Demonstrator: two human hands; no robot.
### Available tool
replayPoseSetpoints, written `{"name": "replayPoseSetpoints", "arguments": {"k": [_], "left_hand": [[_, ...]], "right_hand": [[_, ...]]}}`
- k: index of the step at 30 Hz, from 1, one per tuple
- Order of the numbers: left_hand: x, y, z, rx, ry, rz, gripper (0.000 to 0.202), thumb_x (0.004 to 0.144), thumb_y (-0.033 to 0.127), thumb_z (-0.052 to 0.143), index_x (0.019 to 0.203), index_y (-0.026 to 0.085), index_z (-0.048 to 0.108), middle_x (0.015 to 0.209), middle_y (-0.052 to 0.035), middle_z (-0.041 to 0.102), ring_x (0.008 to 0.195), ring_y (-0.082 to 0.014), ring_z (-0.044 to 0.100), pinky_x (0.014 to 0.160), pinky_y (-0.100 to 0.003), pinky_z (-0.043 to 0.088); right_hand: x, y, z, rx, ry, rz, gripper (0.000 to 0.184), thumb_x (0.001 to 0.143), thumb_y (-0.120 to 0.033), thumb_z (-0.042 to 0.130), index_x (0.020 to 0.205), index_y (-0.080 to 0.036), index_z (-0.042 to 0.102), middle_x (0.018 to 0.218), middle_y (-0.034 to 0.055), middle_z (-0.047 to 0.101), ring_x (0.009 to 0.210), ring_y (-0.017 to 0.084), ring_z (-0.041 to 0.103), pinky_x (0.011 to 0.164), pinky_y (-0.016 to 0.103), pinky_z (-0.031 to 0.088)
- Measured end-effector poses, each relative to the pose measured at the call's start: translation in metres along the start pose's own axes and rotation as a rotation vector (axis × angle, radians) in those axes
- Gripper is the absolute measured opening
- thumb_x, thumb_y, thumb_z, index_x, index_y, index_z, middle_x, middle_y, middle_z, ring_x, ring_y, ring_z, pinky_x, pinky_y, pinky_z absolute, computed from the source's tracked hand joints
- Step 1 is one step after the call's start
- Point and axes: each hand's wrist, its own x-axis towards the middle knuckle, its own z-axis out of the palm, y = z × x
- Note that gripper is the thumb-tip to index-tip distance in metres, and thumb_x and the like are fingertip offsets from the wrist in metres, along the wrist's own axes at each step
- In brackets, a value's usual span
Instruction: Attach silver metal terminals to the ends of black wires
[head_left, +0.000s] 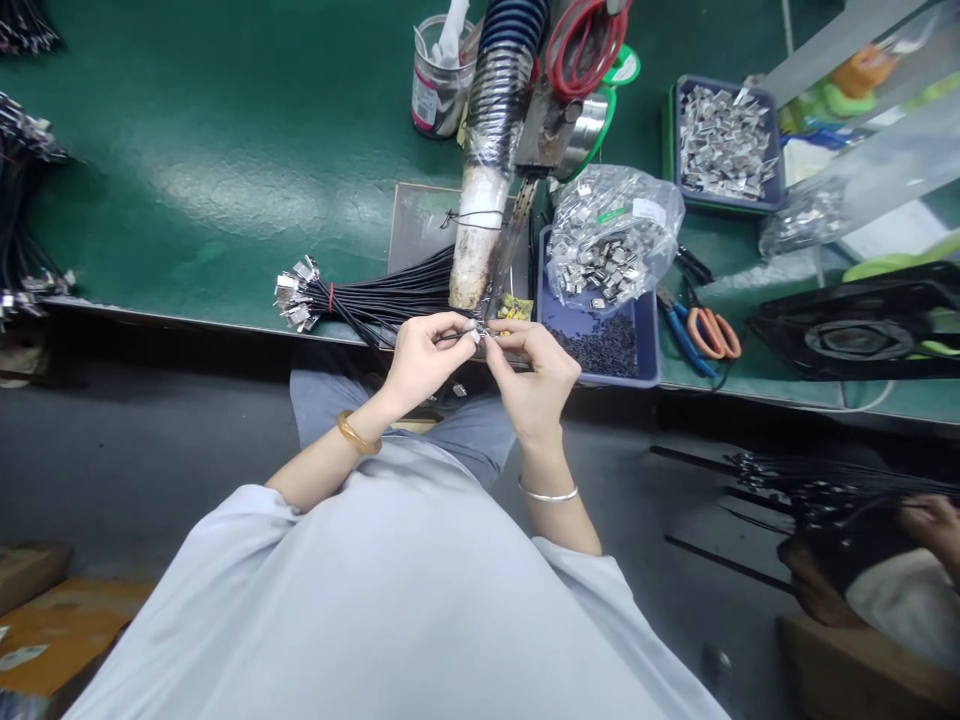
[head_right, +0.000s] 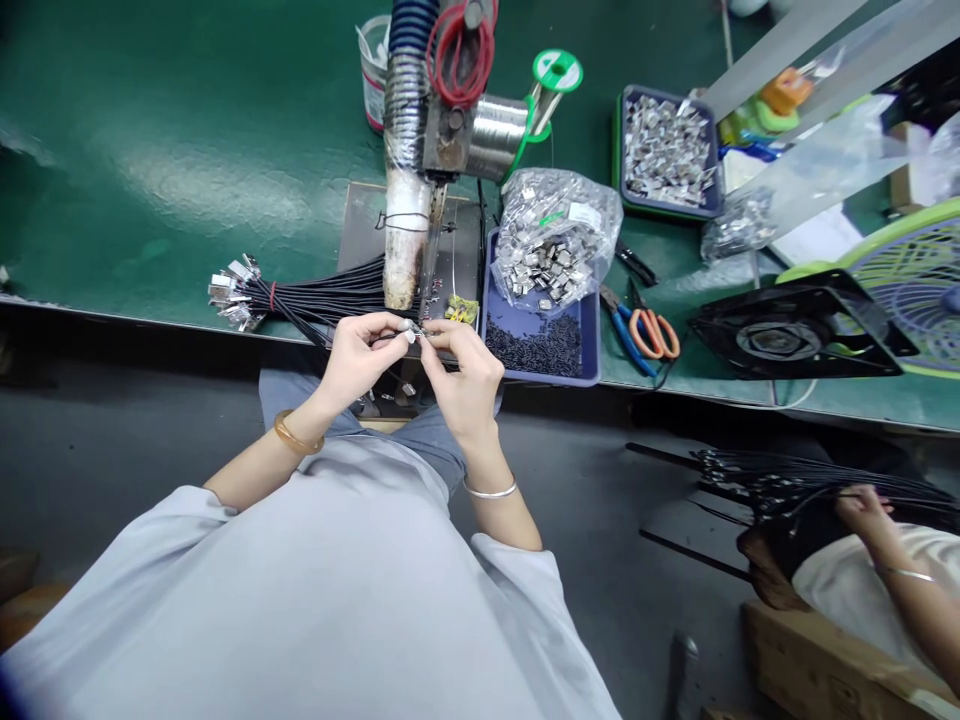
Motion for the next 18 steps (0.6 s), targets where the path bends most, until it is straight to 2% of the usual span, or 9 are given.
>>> {"name": "replayPoseSetpoints", "arguments": {"k": [5,10,14,18], "left_hand": [[0.001,0.0007,0.0028,0.002,0.027,0.005,0.014,0.072,0.024,0.063,0.07,0.014,0.072,0.063,0.0014,0.062,0.055,-0.0072,0.046,0.053,-0.018,0.04],[0.001,0.0022,0.0033,-0.016,0.06,0.058,0.013,0.072,0.023,0.064,0.071,0.014,0.073,0.069,-0.0017,0.068,0.059,-0.0095,0.054,0.054,-0.018,0.043],[0.0003,0.0013,0.0025,0.014,0.06,0.029,0.011,0.072,0.022,0.065,0.071,0.014,0.073,0.065,-0.0005,0.065,0.057,-0.009,0.051,0.054,-0.019,0.042],[0.0008,-0.002,0.0021,0.041,0.048,0.009,0.012,0.073,0.023,0.065,0.072,0.014,0.073,0.061,0.0027,0.059,0.054,-0.0072,0.043,0.052,-0.019,0.039]], "right_hand": [[0.0032,0.0037,0.0032,-0.036,-0.002,-0.037,0.016,0.089,-0.019,0.067,0.074,-0.024,0.064,0.088,0.0017,0.077,0.083,0.018,0.075,0.07,0.031,0.061],[0.0056,0.0016,0.0037,-0.019,0.024,-0.041,0.016,0.089,-0.018,0.067,0.074,-0.024,0.064,0.09,0.0023,0.077,0.086,0.019,0.074,0.073,0.032,0.06],[0.0045,0.0011,0.0017,-0.033,-0.014,-0.062,0.017,0.088,-0.017,0.066,0.073,-0.024,0.062,0.091,0.0025,0.078,0.087,0.019,0.075,0.074,0.032,0.061],[0.004,0.0033,0.0021,-0.048,-0.02,-0.065,0.017,0.087,-0.017,0.065,0.073,-0.025,0.061,0.09,0.0018,0.078,0.084,0.018,0.075,0.069,0.029,0.061]]}}
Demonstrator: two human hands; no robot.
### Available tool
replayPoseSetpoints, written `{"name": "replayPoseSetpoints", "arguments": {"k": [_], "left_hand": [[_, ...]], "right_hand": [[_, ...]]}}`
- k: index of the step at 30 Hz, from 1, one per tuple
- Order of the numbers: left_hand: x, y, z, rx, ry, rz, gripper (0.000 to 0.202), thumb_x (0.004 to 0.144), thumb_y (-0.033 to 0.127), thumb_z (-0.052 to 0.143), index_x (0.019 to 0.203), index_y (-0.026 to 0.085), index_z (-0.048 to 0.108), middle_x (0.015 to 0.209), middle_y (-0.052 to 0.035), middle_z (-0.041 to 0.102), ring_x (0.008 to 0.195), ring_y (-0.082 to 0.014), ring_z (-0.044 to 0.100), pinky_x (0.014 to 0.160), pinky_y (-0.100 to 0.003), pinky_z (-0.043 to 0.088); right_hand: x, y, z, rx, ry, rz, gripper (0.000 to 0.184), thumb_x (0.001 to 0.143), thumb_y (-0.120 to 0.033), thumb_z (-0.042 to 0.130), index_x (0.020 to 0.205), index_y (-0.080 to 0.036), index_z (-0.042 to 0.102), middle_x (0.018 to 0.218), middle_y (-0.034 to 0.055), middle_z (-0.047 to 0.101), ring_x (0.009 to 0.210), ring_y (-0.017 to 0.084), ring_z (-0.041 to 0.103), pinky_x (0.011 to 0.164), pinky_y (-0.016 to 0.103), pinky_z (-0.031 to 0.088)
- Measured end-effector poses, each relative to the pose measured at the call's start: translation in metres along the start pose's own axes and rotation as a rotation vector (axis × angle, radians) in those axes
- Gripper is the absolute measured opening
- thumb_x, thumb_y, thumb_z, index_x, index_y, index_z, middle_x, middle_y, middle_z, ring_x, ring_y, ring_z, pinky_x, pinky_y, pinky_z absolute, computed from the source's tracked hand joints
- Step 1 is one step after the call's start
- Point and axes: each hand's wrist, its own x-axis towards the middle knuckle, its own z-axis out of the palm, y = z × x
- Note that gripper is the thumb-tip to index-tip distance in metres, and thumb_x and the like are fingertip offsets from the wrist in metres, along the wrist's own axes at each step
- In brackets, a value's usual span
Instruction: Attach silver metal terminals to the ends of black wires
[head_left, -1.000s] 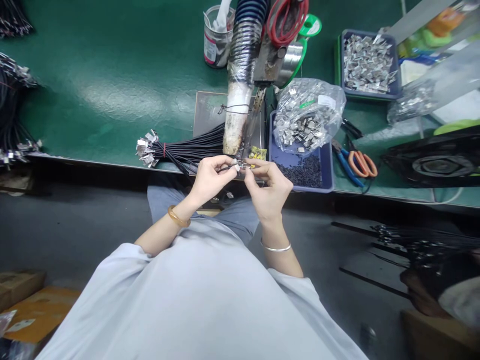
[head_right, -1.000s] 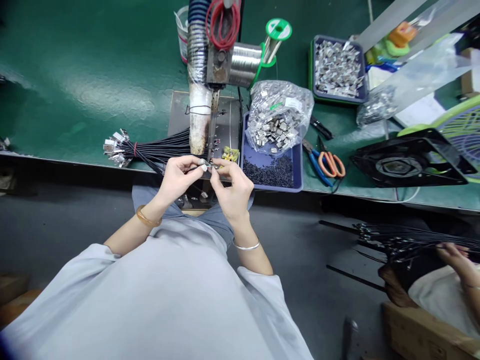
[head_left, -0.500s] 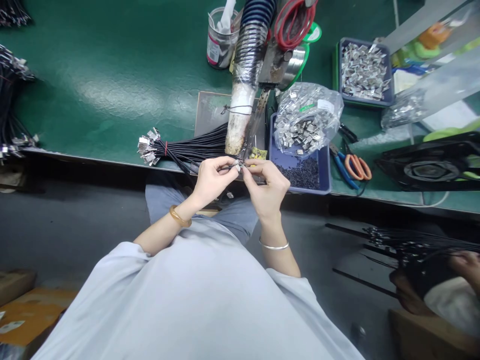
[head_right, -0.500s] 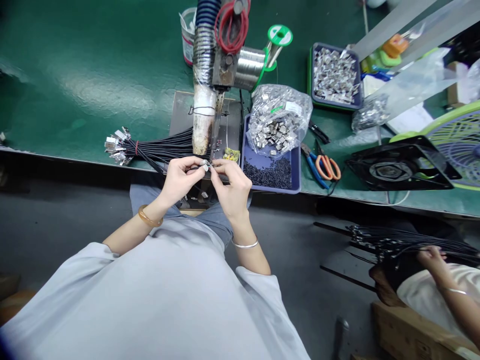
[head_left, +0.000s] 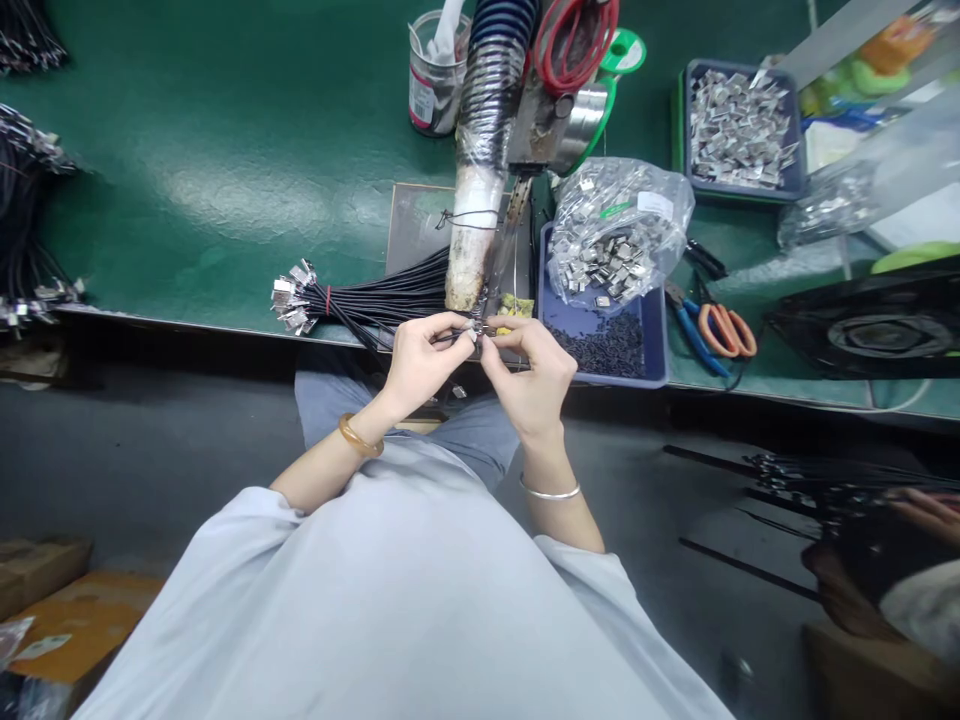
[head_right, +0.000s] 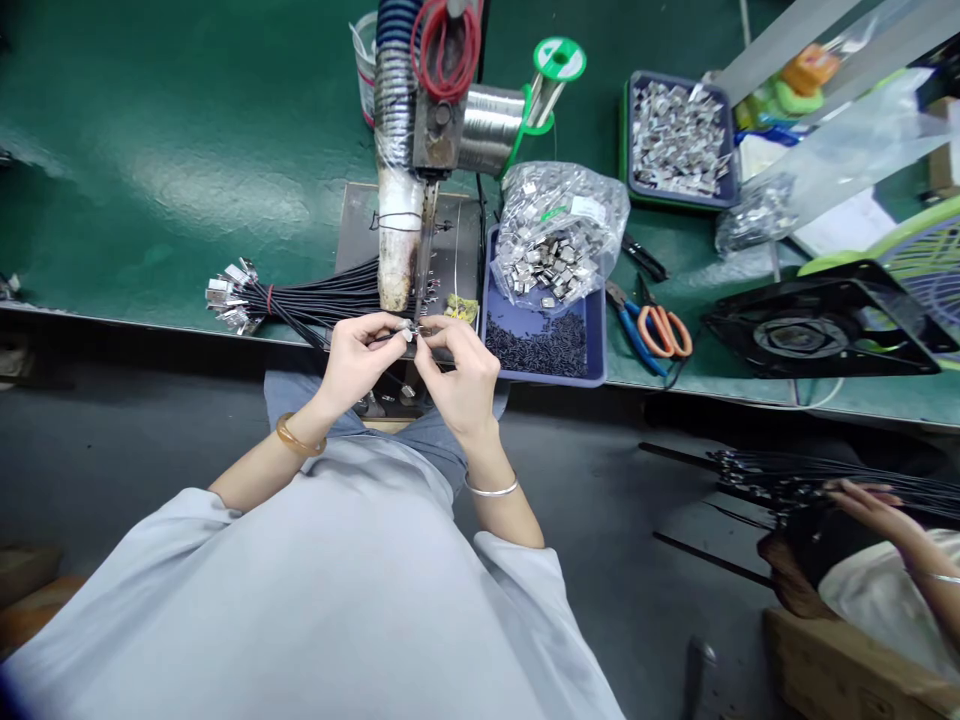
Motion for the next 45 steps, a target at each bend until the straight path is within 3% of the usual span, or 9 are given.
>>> {"name": "replayPoseSetpoints", "arguments": {"k": [4,11,24,35,41,45], "left_hand": [[0.001,-0.001,0.001,-0.025,0.009,0.009,0.015,0.074,0.026,0.064,0.073,0.014,0.073,0.065,0.0018,0.062,0.055,-0.0073,0.043,0.052,-0.019,0.038],[-0.002,0.0,0.0,-0.014,-0.002,-0.007,0.008,0.073,0.021,0.063,0.068,0.015,0.067,0.055,0.0061,0.043,0.053,-0.0067,0.032,0.05,-0.019,0.031],[-0.001,0.002,0.003,-0.016,0.01,0.066,0.019,0.075,0.03,0.062,0.072,0.014,0.071,0.063,0.0019,0.059,0.055,-0.0069,0.04,0.052,-0.019,0.033],[-0.003,-0.002,-0.001,0.034,-0.021,0.037,0.015,0.073,0.025,0.061,0.071,0.013,0.071,0.057,0.0046,0.049,0.055,-0.0074,0.035,0.053,-0.02,0.03],[-0.002,-0.006,-0.004,0.025,-0.098,0.023,0.017,0.075,0.024,0.062,0.077,0.013,0.074,0.059,0.0037,0.053,0.055,-0.0075,0.038,0.055,-0.021,0.032],[0.001,-0.009,-0.006,-0.02,-0.148,0.01,0.015,0.075,0.024,0.064,0.075,0.013,0.074,0.059,0.0029,0.056,0.056,-0.0077,0.043,0.055,-0.02,0.034]], "right_hand": [[0.002,-0.001,0.001,-0.003,0.026,-0.011,0.017,0.087,-0.015,0.065,0.074,-0.025,0.061,0.091,0.0022,0.078,0.085,0.018,0.075,0.07,0.029,0.061],[-0.001,-0.001,0.001,0.03,0.007,-0.003,0.018,0.087,-0.015,0.066,0.073,-0.024,0.06,0.089,0.0019,0.077,0.081,0.017,0.074,0.065,0.028,0.06],[0.002,0.0,0.005,0.027,0.055,0.009,0.014,0.09,-0.018,0.067,0.077,-0.023,0.066,0.09,0.0032,0.077,0.087,0.018,0.075,0.072,0.03,0.06],[-0.005,-0.001,0.003,-0.064,0.038,-0.097,0.017,0.09,-0.015,0.065,0.076,-0.024,0.061,0.09,0.0035,0.078,0.085,0.017,0.075,0.072,0.029,0.06],[-0.008,-0.002,0.001,-0.083,0.083,-0.171,0.015,0.092,-0.015,0.064,0.079,-0.023,0.063,0.088,0.0036,0.078,0.082,0.017,0.076,0.074,0.029,0.06],[-0.011,-0.004,0.0,-0.039,0.084,-0.119,0.014,0.091,-0.016,0.066,0.08,-0.023,0.065,0.089,0.0038,0.079,0.084,0.018,0.077,0.074,0.03,0.061]]}}
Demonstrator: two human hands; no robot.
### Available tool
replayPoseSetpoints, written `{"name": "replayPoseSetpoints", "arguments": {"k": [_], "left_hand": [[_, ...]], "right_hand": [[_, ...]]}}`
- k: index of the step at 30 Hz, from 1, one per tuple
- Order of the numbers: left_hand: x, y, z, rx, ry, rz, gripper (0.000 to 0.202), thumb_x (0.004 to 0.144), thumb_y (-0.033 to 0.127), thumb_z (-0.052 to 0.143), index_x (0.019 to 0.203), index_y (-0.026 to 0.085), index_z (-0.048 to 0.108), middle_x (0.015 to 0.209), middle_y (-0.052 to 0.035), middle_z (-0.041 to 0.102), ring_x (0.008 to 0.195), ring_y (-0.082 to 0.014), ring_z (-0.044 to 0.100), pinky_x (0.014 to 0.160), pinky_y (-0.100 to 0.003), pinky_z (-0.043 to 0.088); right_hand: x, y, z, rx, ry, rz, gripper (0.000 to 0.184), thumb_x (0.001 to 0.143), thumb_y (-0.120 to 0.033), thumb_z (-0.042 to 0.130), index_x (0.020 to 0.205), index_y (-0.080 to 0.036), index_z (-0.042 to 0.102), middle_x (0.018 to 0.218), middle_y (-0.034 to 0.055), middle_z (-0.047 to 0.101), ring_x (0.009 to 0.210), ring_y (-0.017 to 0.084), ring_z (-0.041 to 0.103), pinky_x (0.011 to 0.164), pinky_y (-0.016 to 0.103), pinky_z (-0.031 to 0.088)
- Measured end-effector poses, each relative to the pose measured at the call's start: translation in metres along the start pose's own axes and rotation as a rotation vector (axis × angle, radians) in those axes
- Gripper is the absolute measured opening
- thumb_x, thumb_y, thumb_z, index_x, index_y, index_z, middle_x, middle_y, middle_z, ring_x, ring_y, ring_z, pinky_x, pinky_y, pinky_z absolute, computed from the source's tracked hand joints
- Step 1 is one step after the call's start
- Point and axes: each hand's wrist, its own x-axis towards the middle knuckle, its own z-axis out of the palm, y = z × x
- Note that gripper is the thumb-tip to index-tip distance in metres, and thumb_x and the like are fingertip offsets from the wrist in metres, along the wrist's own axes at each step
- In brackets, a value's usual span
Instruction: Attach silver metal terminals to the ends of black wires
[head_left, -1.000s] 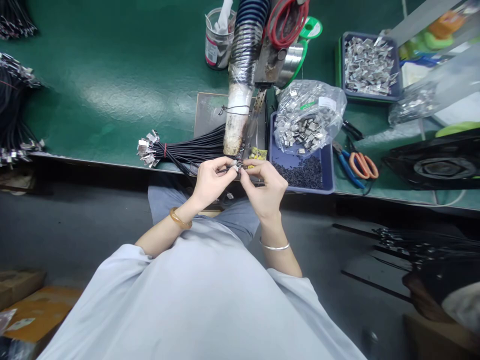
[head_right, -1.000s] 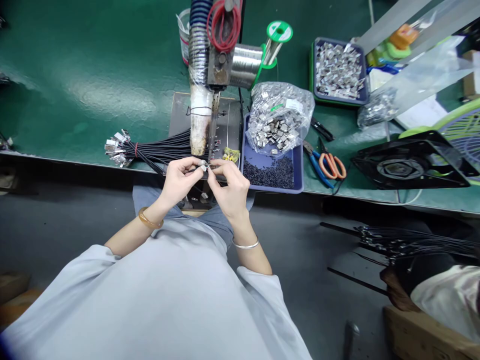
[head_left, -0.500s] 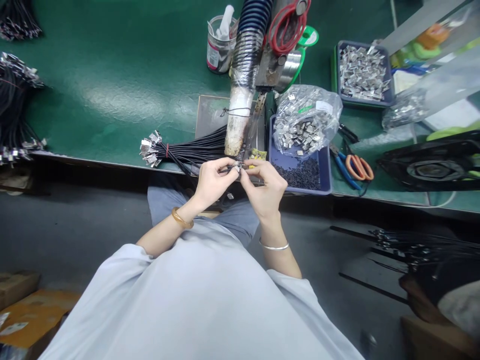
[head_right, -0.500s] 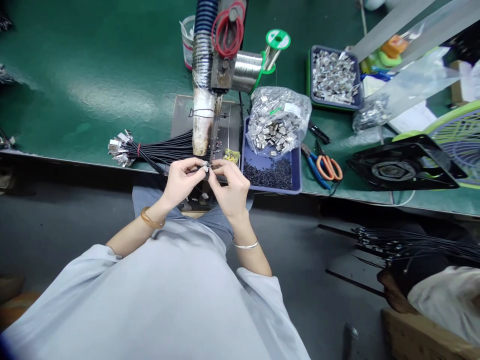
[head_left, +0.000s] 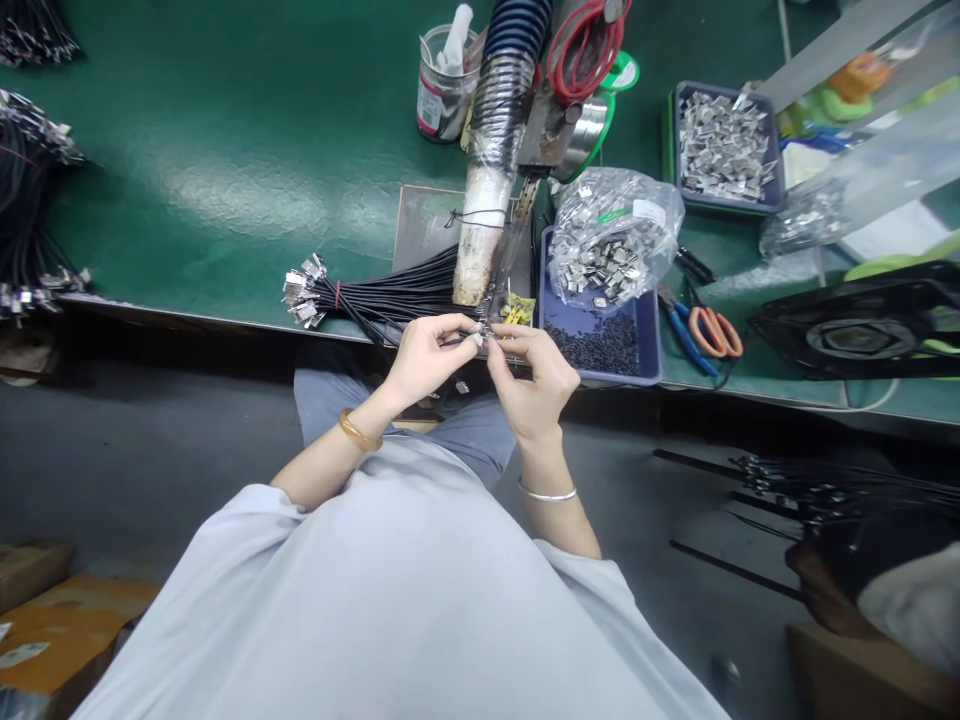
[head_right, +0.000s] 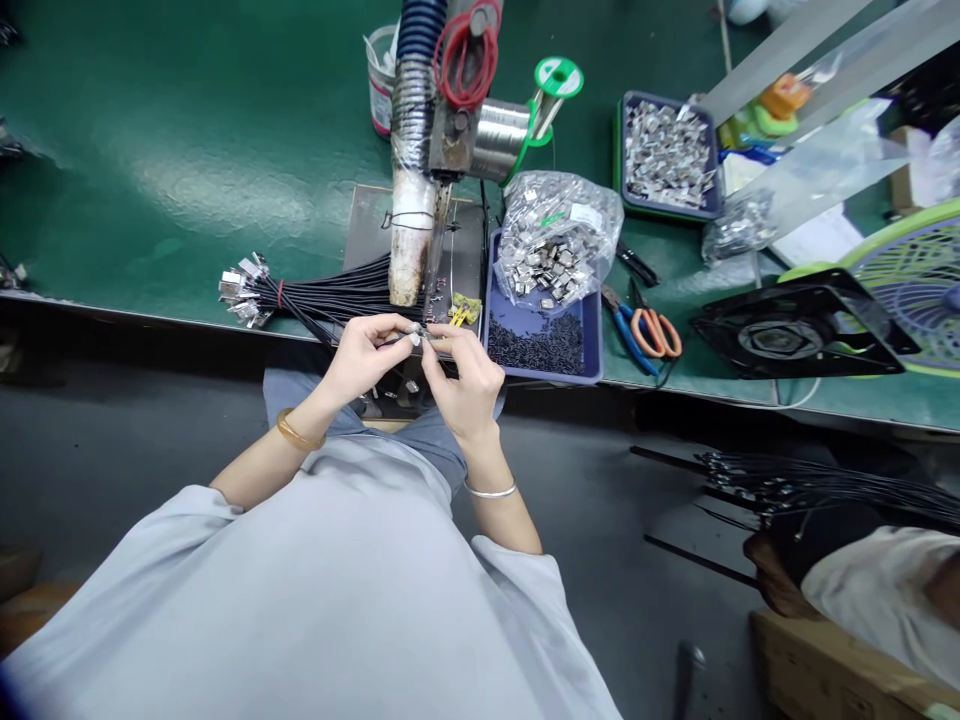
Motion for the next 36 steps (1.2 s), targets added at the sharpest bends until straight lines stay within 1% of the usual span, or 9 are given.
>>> {"name": "replayPoseSetpoints", "arguments": {"k": [6,8,10,13,15,18,25,30,36], "left_hand": [[0.003,0.006,-0.013,-0.131,-0.127,-0.105,0.018,0.071,0.03,0.07,0.067,0.012,0.068,0.054,0.0033,0.052,0.05,-0.0052,0.039,0.05,-0.019,0.03],[0.003,0.008,-0.017,-0.168,-0.185,-0.134,0.019,0.071,0.03,0.07,0.068,0.012,0.066,0.051,0.0042,0.05,0.048,-0.0051,0.038,0.049,-0.019,0.03],[0.003,0.009,-0.019,-0.18,-0.2,-0.14,0.016,0.07,0.029,0.069,0.071,0.013,0.066,0.052,0.0039,0.052,0.048,-0.0059,0.042,0.05,-0.02,0.033],[0.001,0.007,-0.016,-0.098,-0.155,-0.096,0.012,0.071,0.025,0.064,0.068,0.014,0.063,0.055,0.0034,0.052,0.05,-0.0066,0.043,0.052,-0.02,0.034],[-0.001,0.007,-0.012,0.015,-0.121,-0.03,0.01,0.071,0.022,0.062,0.066,0.014,0.061,0.056,0.0035,0.052,0.053,-0.0068,0.042,0.053,-0.02,0.034],[-0.004,0.007,-0.01,0.164,-0.127,0.064,0.012,0.073,0.02,0.058,0.064,0.014,0.061,0.057,0.0037,0.05,0.056,-0.0074,0.04,0.056,-0.021,0.032],[-0.002,0.004,-0.016,0.166,-0.264,0.054,0.012,0.073,0.019,0.054,0.069,0.014,0.064,0.057,0.0037,0.053,0.055,-0.0086,0.043,0.057,-0.022,0.035],[-0.002,0.001,-0.015,0.195,-0.233,0.08,0.012,0.072,0.019,0.055,0.066,0.014,0.064,0.057,0.0031,0.053,0.056,-0.0091,0.043,0.056,-0.022,0.034],[-0.004,0.002,-0.015,0.141,-0.239,0.069,0.014,0.073,0.021,0.057,0.069,0.013,0.067,0.06,0.0012,0.059,0.057,-0.0093,0.048,0.057,-0.022,0.039]], "right_hand": [[-0.004,0.005,0.006,0.262,-0.048,0.368,0.013,0.087,-0.027,0.069,0.076,-0.022,0.064,0.091,0.0049,0.077,0.083,0.018,0.076,0.069,0.029,0.061],[-0.003,0.006,0.005,0.329,-0.086,0.45,0.015,0.087,-0.031,0.069,0.077,-0.022,0.061,0.094,0.0047,0.077,0.073,0.016,0.074,0.066,0.028,0.06],[-0.002,0.004,0.0,0.297,-0.023,0.493,0.017,0.09,-0.036,0.064,0.082,-0.022,0.058,0.09,0.0025,0.075,0.056,0.012,0.067,0.057,0.025,0.055],[0.001,-0.005,-0.009,0.07,0.029,0.449,0.022,0.096,-0.041,0.054,0.083,-0.024,0.055,0.064,-0.0046,0.062,0.044,0.009,0.052,0.049,0.022,0.042],[0.002,-0.01,-0.011,-0.083,-0.103,0.373,0.024,0.093,-0.042,0.059,0.078,-0.023,0.057,0.052,-0.0078,0.049,0.044,0.01,0.048,0.05,0.023,0.038],[0.002,-0.011,-0.007,-0.197,-0.257,0.322,0.023,0.088,-0.038,0.063,0.072,-0.023,0.056,0.049,-0.0087,0.043,0.044,0.01,0.044,0.053,0.024,0.034],[0.006,-0.005,-0.004,-0.06,-0.35,0.386,0.019,0.083,-0.029,0.053,0.066,-0.024,0.047,0.052,-0.0072,0.044,0.045,0.01,0.04,0.054,0.024,0.034],[0.007,-0.004,-0.004,-0.111,-0.328,0.401,0.023,0.083,-0.034,0.058,0.064,-0.024,0.049,0.051,-0.006,0.047,0.046,0.01,0.041,0.054,0.025,0.034],[0.007,-0.003,-0.002,-0.025,-0.342,0.445,0.02,0.079,-0.027,0.057,0.062,-0.024,0.047,0.05,-0.0063,0.047,0.046,0.01,0.041,0.052,0.025,0.035]]}}
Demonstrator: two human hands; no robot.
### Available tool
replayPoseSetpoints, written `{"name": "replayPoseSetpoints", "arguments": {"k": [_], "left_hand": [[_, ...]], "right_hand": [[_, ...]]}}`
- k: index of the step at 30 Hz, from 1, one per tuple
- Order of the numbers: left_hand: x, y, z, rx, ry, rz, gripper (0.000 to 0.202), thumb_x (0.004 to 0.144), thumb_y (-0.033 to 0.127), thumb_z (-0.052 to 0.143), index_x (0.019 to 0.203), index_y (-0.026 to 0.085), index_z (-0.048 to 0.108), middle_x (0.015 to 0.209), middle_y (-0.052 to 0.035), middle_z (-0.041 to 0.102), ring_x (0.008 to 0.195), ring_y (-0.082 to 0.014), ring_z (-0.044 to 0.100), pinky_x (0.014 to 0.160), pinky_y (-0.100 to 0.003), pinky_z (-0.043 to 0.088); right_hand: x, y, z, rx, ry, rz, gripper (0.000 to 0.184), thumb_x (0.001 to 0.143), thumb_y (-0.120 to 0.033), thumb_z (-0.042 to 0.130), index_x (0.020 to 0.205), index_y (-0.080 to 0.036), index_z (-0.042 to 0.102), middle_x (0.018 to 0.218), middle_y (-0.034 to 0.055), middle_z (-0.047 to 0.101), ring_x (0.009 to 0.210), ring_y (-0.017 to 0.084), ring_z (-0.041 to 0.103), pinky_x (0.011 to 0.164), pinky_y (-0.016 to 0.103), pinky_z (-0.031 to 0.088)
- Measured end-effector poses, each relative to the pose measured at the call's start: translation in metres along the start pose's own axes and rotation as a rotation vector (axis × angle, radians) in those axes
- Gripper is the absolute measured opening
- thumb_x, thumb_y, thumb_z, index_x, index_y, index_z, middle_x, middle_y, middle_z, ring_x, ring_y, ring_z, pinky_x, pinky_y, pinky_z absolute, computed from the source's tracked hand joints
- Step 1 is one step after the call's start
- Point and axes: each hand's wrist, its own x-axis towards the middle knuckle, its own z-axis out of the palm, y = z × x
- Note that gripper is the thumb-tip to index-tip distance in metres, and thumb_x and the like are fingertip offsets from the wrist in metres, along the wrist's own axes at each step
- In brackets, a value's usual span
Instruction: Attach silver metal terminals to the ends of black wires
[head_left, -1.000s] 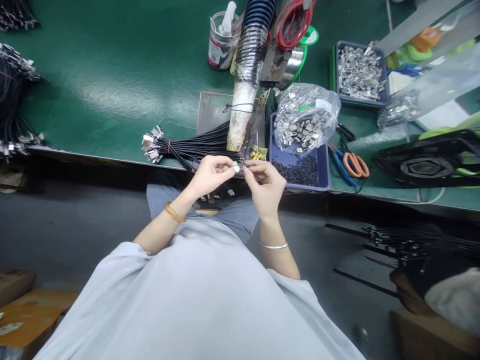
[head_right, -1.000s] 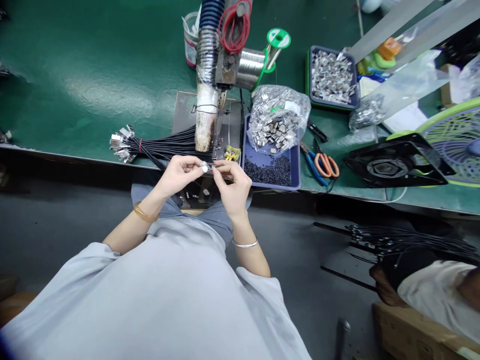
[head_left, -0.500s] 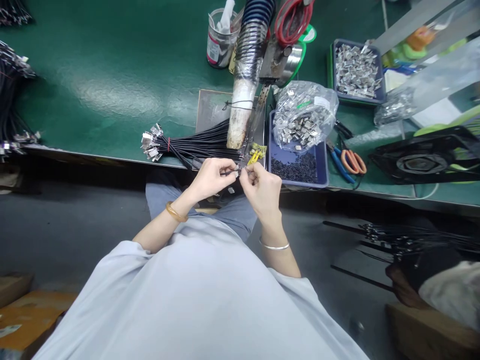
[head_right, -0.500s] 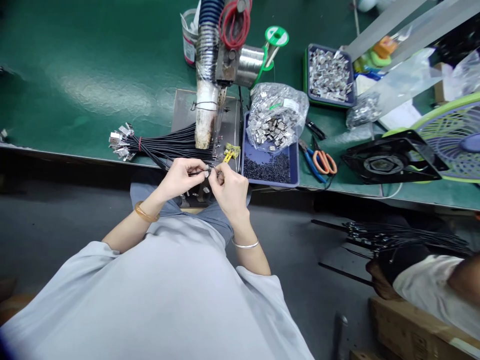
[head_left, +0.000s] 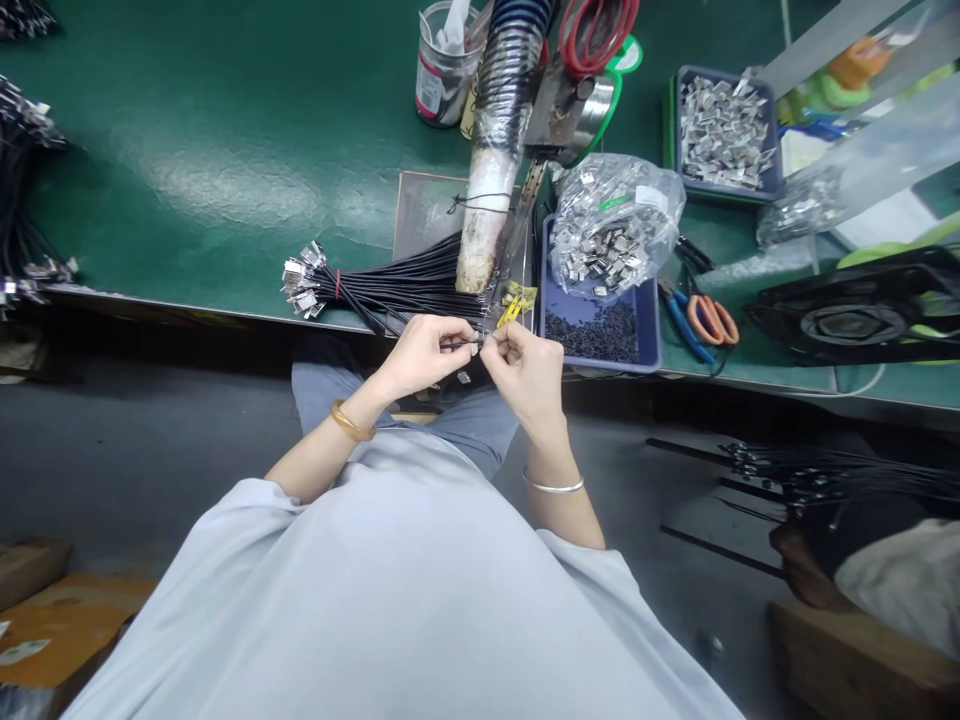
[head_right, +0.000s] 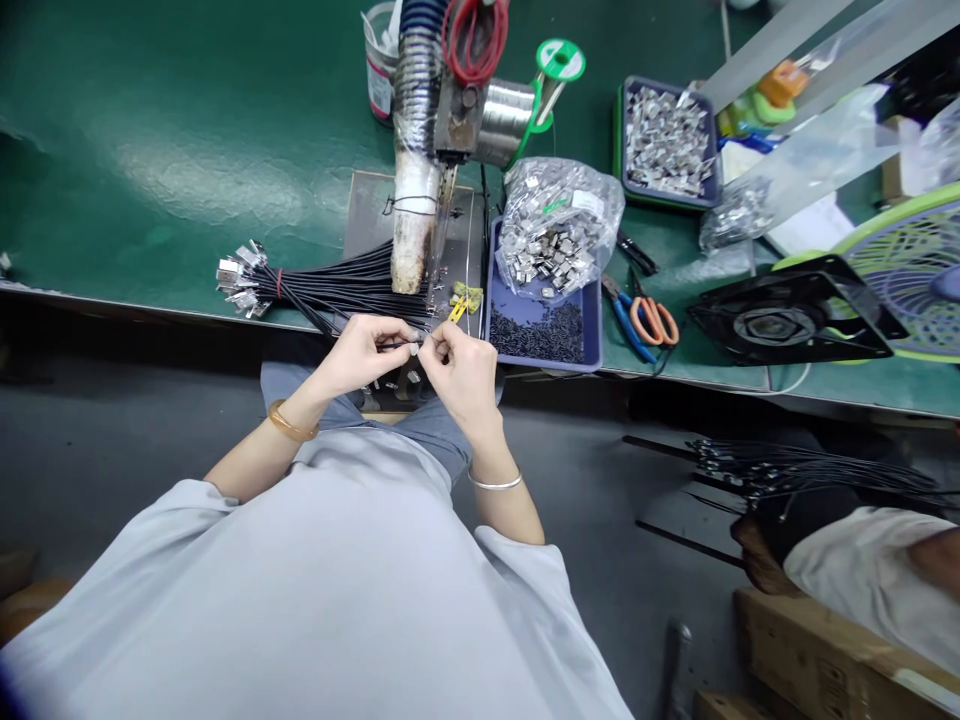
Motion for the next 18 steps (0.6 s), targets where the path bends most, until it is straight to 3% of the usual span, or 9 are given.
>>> {"name": "replayPoseSetpoints", "arguments": {"k": [3,5,7,9,13,18], "left_hand": [[0.001,0.002,-0.002,-0.145,-0.018,-0.028,0.014,0.075,0.024,0.062,0.073,0.013,0.069,0.065,-0.0002,0.064,0.059,-0.0094,0.053,0.059,-0.021,0.044],[0.001,0.004,-0.004,-0.254,-0.017,-0.07,0.015,0.075,0.028,0.069,0.074,0.013,0.068,0.064,0.0002,0.063,0.058,-0.0087,0.054,0.058,-0.02,0.044],[0.002,0.007,-0.007,-0.33,-0.017,-0.124,0.021,0.073,0.033,0.075,0.073,0.013,0.067,0.059,0.0019,0.059,0.053,-0.0073,0.051,0.054,-0.02,0.041],[0.003,0.009,-0.009,-0.377,-0.033,-0.162,0.026,0.071,0.036,0.079,0.071,0.013,0.067,0.054,0.0033,0.055,0.05,-0.0059,0.046,0.051,-0.02,0.037],[0.006,0.013,-0.013,-0.422,-0.067,-0.179,0.034,0.065,0.041,0.086,0.062,0.013,0.067,0.054,0.0028,0.054,0.051,-0.0055,0.042,0.05,-0.021,0.034],[0.011,0.011,-0.013,-0.423,-0.121,-0.179,0.034,0.061,0.042,0.088,0.062,0.012,0.07,0.062,-0.0012,0.062,0.058,-0.0082,0.05,0.056,-0.023,0.039]], "right_hand": [[-0.001,0.0,-0.001,0.208,-0.018,0.043,0.022,0.081,-0.032,0.058,0.063,-0.023,0.05,0.05,-0.0062,0.05,0.045,0.01,0.044,0.05,0.024,0.036],[0.0,0.002,-0.007,0.326,0.065,0.033,0.024,0.084,-0.037,0.057,0.065,-0.023,0.052,0.051,-0.0057,0.052,0.046,0.01,0.046,0.05,0.024,0.038],[0.002,0.007,-0.018,0.295,0.21,0.013,0.027,0.087,-0.04,0.057,0.067,-0.023,0.054,0.053,-0.0053,0.052,0.047,0.01,0.047,0.051,0.025,0.038],[0.007,0.017,-0.034,0.107,0.292,0.025,0.028,0.089,-0.043,0.059,0.069,-0.022,0.059,0.056,-0.0043,0.054,0.049,0.011,0.046,0.053,0.026,0.038],[0.022,0.051,-0.064,-0.264,0.18,0.088,0.022,0.081,-0.041,0.074,0.074,-0.021,0.068,0.068,0.0013,0.067,0.056,0.014,0.05,0.06,0.031,0.04],[0.042,0.083,-0.072,-0.286,-0.009,0.119,0.02,0.075,-0.04,0.078,0.072,-0.022,0.069,0.065,0.0017,0.068,0.054,0.016,0.052,0.062,0.032,0.04]]}}
